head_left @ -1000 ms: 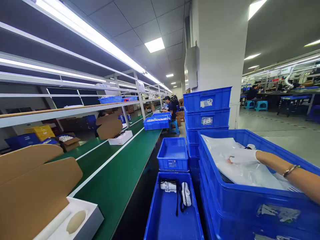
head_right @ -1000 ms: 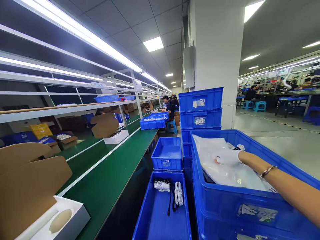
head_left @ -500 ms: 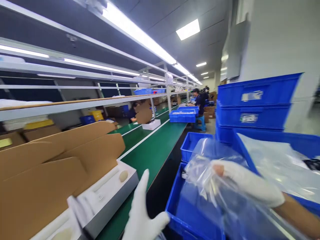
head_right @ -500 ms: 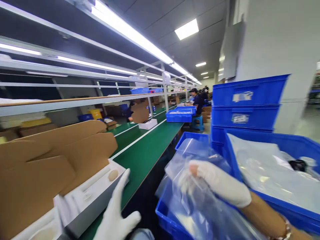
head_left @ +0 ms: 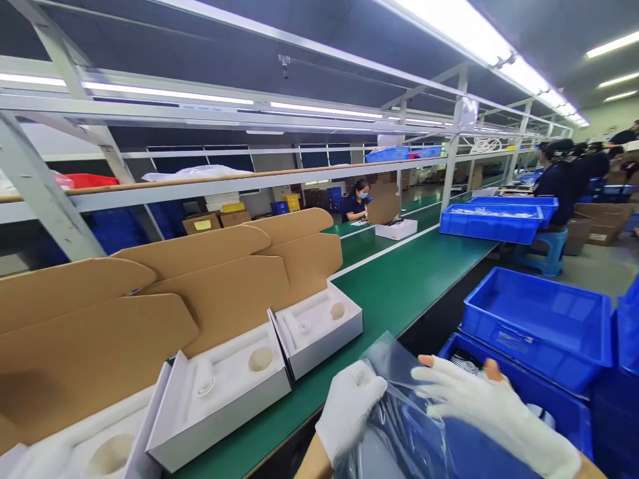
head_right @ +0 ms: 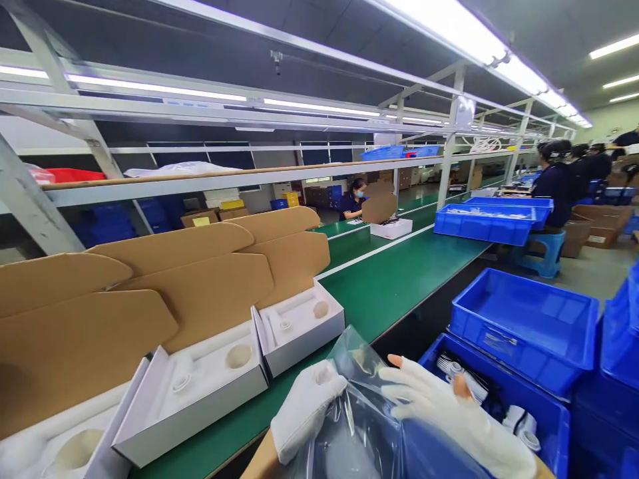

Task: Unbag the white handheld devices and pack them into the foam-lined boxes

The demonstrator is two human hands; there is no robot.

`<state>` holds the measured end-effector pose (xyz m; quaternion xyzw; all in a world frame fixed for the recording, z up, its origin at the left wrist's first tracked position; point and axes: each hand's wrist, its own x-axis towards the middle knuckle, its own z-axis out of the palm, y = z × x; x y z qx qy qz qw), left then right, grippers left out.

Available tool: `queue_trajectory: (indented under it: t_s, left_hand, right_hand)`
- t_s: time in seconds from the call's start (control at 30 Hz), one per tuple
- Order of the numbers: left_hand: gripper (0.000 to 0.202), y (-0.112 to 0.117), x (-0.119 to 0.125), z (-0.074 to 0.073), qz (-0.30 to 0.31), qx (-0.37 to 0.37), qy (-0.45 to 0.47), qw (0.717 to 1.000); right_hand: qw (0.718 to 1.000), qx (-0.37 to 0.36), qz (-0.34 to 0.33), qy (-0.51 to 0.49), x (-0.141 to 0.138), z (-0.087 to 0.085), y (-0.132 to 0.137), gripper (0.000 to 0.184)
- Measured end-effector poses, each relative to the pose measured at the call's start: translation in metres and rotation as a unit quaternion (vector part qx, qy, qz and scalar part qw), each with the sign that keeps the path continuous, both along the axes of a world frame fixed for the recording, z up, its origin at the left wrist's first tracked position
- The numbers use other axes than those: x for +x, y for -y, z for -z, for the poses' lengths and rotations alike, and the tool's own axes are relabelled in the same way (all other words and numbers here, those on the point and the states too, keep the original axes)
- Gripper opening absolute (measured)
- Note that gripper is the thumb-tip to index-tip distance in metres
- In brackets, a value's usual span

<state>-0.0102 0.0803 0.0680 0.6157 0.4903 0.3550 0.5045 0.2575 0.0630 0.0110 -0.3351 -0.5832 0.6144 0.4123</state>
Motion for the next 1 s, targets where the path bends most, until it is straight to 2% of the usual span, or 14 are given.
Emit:
queue_trajectory:
  t_s: [0.07, 0.13, 0.27, 0.37, 0.43, 0.5, 0.57, 0.6, 0.63, 0.67, 0.73, 0.77, 0.9, 1.0]
  left_hand:
    - [0.029, -0.008, -0.008, 0.009, 0.014, -0.012, 0.005, 1.000]
    - [0.027, -0.012, -0.012, 0.014, 0.030, -0.023, -0.003, 0.999]
    - [0.024, -0.011, -0.016, 0.009, 0.057, -0.027, -0.051, 0.997]
    - [0.025, -0.010, -0.023, 0.003, 0.087, -0.034, -0.071, 0.993]
    - [0.025, -0.010, -0.032, 0.005, 0.091, -0.025, -0.099, 0.991]
    - [0.020, -0.009, -0.039, 0.014, 0.003, 0.049, -0.175, 0.983]
    - [0.029, -0.001, -0.041, 0.031, -0.130, 0.155, -0.249, 0.947]
    - [0.033, 0.005, -0.038, 0.041, -0.166, 0.177, -0.257, 0.936]
    - [0.036, 0.012, -0.033, 0.053, -0.166, 0.162, -0.238, 0.943]
    - [0.037, 0.019, -0.025, 0.065, -0.136, 0.114, -0.196, 0.964]
    - [0.047, 0.030, -0.007, 0.089, -0.053, -0.008, -0.066, 0.996]
    - [0.055, 0.033, 0.002, 0.100, -0.032, -0.053, 0.005, 0.998]
    - [0.073, 0.036, 0.016, 0.128, -0.061, -0.155, 0.204, 0.965]
    - [0.066, 0.040, 0.010, 0.134, -0.072, -0.236, 0.288, 0.925]
  right_hand:
    - [0.999, 0.009, -0.033, -0.011, 0.009, -0.006, 0.011, 0.106]
    - [0.998, 0.013, -0.050, 0.043, 0.007, -0.014, 0.018, 0.101]
    - [0.985, -0.015, -0.002, 0.172, -0.013, -0.028, 0.016, 0.076]
    - [0.973, -0.001, 0.023, 0.229, -0.021, -0.031, 0.007, 0.057]
    - [0.963, 0.015, 0.059, 0.264, -0.023, -0.029, 0.004, 0.051]
    - [0.951, 0.023, 0.108, 0.288, -0.027, -0.027, 0.004, 0.049]
    - [0.936, 0.027, 0.151, 0.318, -0.037, -0.024, 0.008, 0.047]
    - [0.927, 0.024, 0.165, 0.336, -0.045, -0.021, 0.010, 0.045]
    - [0.919, 0.022, 0.172, 0.355, -0.055, -0.017, 0.013, 0.043]
    - [0.910, 0.025, 0.173, 0.376, -0.065, -0.013, 0.016, 0.040]
    - [0.901, 0.034, 0.156, 0.403, -0.085, -0.002, 0.021, 0.033]
    - [0.905, 0.035, 0.136, 0.402, -0.092, 0.003, 0.024, 0.031]
    - [0.947, -0.005, 0.054, 0.318, -0.097, 0.013, 0.028, 0.038]
    - [0.956, -0.034, 0.069, 0.283, -0.084, 0.018, 0.025, 0.049]
